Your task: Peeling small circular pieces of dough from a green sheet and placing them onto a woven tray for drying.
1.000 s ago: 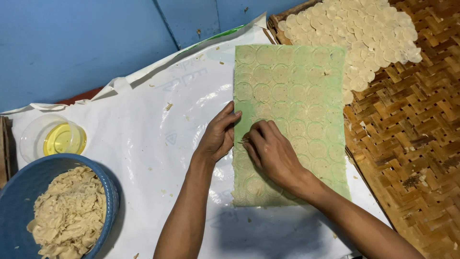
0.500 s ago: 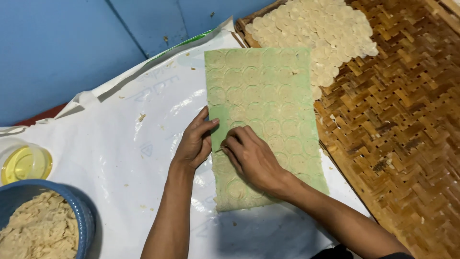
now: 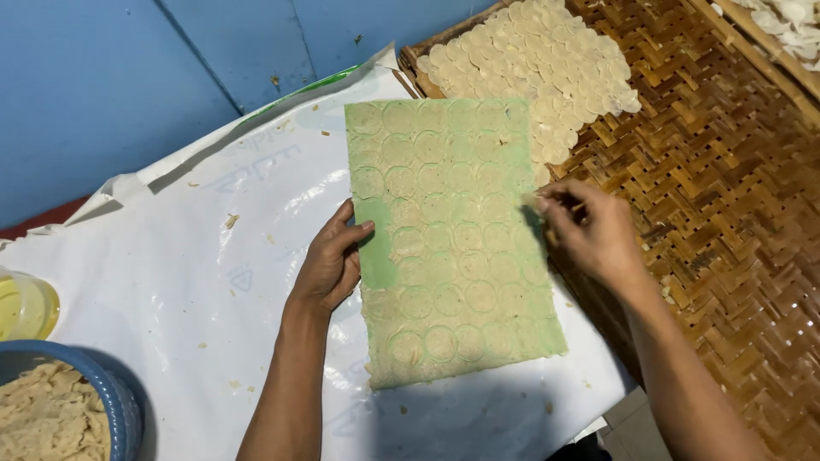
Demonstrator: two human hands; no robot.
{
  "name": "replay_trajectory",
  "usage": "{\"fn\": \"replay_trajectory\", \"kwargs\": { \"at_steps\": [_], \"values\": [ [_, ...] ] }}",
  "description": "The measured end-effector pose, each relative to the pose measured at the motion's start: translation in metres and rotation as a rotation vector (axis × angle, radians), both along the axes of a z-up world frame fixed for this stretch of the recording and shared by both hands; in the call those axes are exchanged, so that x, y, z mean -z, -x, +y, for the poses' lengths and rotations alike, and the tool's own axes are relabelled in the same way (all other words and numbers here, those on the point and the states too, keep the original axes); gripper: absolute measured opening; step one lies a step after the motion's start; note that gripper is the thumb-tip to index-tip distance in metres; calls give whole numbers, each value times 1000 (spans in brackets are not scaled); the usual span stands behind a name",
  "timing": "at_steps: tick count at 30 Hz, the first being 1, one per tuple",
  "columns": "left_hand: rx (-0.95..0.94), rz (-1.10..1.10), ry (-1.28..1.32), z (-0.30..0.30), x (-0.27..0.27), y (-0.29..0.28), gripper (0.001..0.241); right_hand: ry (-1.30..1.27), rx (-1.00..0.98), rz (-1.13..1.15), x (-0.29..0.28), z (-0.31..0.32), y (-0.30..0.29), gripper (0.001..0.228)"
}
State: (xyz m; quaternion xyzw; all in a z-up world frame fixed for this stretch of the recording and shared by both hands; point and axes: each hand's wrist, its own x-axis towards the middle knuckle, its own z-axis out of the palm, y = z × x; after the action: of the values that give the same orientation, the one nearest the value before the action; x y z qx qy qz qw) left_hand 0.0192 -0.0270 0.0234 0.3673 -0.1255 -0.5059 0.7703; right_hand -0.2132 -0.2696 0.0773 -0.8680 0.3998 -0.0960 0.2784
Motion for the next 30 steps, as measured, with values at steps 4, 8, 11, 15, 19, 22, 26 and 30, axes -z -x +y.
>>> {"fn": "replay_trajectory", "kwargs": {
  "at_steps": [4,8,11,15,19,22,26,30],
  "values": [
    [4,-18,-19,-1,2,0,66,229,-310,-91,25,-62,13,23],
    [2,-27,-13,0,2,1,67,168,-195,-47,55,-97,2,26],
    [1,-25,-9,1,4,1,67,235,-141,-86,74,-111,-5,25],
    [6,-20,-1,0,4,1,67,150,-34,-219,63,-97,-17,31],
    [-4,-28,-15,-1,6,1,68,250,-35,-193,74,-99,-14,24],
    [-6,-33,-6,0,6,0,68,325,-67,-244,71,-92,-13,21],
    [4,-38,-3,1,6,0,68,379,-113,-281,86,-96,-9,21],
    [5,-58,-14,0,8,-1,66,429,-138,-367,78,-84,-8,33]
  ]
}}
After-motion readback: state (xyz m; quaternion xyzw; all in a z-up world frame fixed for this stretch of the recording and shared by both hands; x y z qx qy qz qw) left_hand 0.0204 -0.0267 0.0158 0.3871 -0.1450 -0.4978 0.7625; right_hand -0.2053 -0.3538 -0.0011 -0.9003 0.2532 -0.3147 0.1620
